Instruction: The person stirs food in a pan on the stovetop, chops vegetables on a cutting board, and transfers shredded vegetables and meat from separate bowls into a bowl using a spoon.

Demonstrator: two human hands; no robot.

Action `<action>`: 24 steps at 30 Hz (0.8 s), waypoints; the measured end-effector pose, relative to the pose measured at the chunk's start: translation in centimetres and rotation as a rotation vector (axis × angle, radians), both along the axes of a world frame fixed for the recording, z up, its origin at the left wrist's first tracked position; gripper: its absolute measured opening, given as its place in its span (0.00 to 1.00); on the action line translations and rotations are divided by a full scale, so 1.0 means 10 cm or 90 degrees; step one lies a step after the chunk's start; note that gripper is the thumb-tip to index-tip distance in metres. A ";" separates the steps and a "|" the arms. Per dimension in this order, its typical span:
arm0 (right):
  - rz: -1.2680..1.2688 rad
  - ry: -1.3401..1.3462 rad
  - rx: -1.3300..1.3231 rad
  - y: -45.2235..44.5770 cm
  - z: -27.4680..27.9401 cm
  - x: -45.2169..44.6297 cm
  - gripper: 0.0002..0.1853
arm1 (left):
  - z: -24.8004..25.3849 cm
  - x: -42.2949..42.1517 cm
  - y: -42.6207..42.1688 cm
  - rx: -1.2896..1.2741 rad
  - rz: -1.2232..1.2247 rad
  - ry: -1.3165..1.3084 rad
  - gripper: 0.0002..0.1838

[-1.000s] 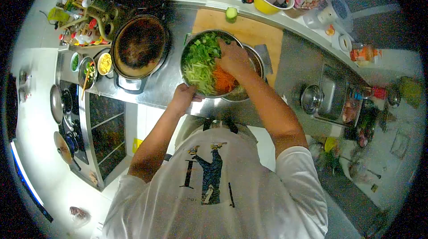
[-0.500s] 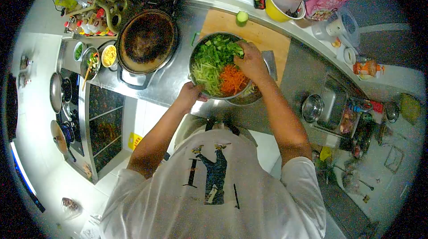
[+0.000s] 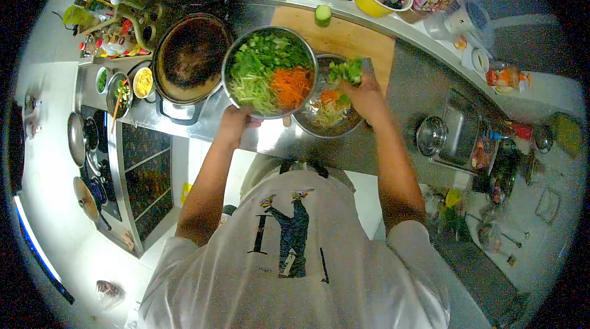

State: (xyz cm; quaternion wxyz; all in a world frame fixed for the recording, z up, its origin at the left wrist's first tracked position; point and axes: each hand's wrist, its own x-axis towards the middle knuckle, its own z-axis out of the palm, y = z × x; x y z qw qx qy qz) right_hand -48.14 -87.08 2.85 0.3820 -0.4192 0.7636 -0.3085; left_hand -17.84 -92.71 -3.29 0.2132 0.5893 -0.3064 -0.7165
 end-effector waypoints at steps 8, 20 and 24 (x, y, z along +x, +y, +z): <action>0.049 0.035 0.080 0.44 -0.95 -0.26 0.19 | -0.09 0.19 -0.11 0.008 0.033 0.010 0.17; 0.005 0.069 -0.006 0.49 -0.84 0.03 0.15 | 0.07 -0.10 -0.09 0.024 -0.021 0.005 0.16; -0.143 -0.324 0.117 0.45 -0.85 0.10 0.18 | 0.04 -0.21 -0.06 0.019 -0.063 0.000 0.16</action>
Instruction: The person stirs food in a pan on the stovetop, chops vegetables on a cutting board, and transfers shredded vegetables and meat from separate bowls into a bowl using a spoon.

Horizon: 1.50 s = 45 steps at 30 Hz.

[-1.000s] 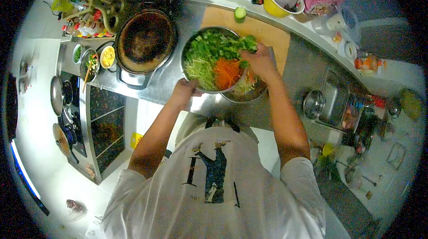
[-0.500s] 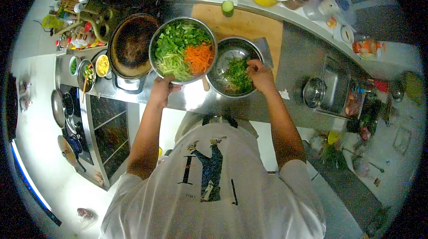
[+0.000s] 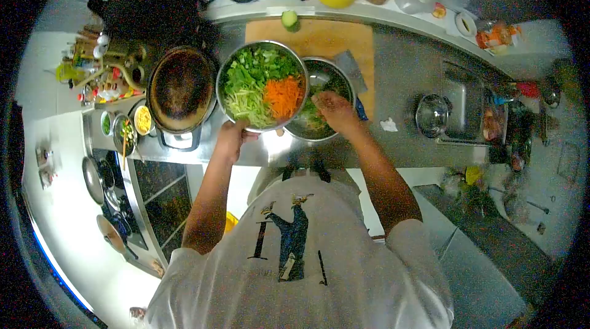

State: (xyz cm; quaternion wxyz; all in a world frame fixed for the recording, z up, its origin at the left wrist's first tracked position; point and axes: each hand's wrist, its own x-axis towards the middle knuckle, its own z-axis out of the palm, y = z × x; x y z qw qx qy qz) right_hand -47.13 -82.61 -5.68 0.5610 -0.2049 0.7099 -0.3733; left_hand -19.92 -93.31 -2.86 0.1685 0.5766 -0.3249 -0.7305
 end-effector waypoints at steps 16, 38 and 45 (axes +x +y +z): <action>-0.054 -0.010 0.040 0.45 0.32 -0.77 0.11 | 0.06 -1.03 0.02 -0.008 -0.304 -0.016 0.15; -0.607 -0.138 -0.119 0.77 -1.57 -2.13 0.12 | -0.26 -0.16 0.17 -0.067 -0.073 -0.117 0.09; -0.552 -0.114 -0.037 0.54 -0.70 -1.57 0.12 | -0.08 0.37 -0.31 -0.175 0.044 -0.061 0.09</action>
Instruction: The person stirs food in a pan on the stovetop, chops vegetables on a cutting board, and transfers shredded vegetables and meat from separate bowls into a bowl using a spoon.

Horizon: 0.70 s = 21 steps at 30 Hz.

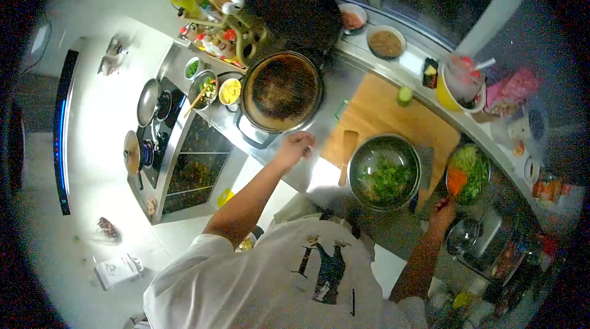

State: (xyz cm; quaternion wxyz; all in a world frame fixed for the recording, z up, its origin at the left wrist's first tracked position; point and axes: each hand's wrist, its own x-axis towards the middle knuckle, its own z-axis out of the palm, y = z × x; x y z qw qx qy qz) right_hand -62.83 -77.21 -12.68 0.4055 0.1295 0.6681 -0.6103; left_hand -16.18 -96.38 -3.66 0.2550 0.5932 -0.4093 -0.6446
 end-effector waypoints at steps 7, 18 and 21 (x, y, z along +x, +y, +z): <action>-0.037 0.187 -0.008 -0.36 0.77 0.71 0.07 | 0.52 1.02 -1.46 -0.340 0.128 -0.181 0.09; 0.174 0.306 -0.019 -0.89 0.78 2.27 0.07 | 0.93 1.89 -3.69 -0.592 0.228 -0.444 0.20; 0.190 0.311 -0.017 -0.96 0.87 2.67 0.07 | 0.98 1.89 -3.72 -0.563 0.178 -0.431 0.19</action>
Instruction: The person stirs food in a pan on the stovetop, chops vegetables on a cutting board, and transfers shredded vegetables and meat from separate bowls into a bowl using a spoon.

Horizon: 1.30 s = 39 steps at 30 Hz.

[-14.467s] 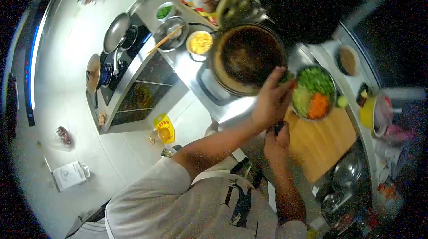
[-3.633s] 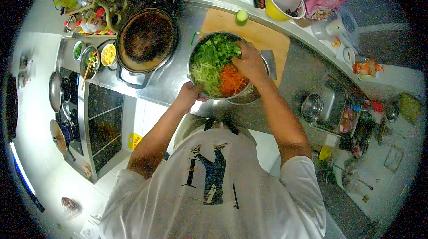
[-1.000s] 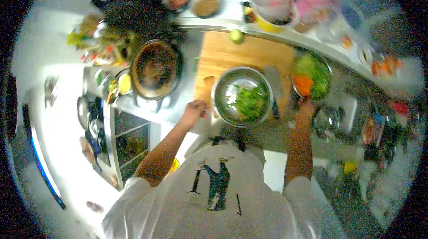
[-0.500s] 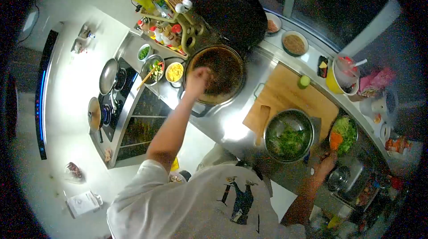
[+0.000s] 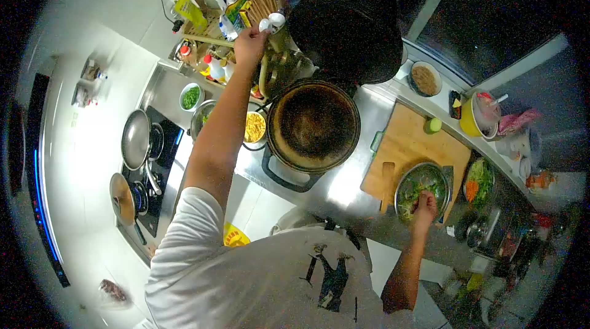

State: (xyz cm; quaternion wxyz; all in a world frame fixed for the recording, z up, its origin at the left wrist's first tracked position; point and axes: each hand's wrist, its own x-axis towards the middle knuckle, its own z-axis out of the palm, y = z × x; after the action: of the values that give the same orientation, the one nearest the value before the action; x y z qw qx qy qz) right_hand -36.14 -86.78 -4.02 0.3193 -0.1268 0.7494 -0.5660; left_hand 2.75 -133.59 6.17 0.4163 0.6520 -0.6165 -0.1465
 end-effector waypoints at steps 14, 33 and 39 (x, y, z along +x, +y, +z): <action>0.118 0.004 0.002 -0.38 -0.03 0.76 0.06 | 0.65 0.25 0.46 -0.159 -0.161 0.428 0.10; 0.372 0.355 -0.010 -0.32 0.20 0.76 0.13 | -0.70 -1.83 2.96 0.593 -0.374 0.592 0.14; 0.241 0.183 0.050 -0.30 0.53 -0.10 0.12 | -1.03 -3.06 2.06 0.550 -0.353 0.539 0.27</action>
State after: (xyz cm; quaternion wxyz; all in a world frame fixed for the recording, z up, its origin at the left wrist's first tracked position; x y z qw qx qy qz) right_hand -37.17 -89.83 1.25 0.3148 -0.3318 0.7712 -0.4427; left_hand -27.87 -113.04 -4.10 0.2706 0.4640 -0.4304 -0.7254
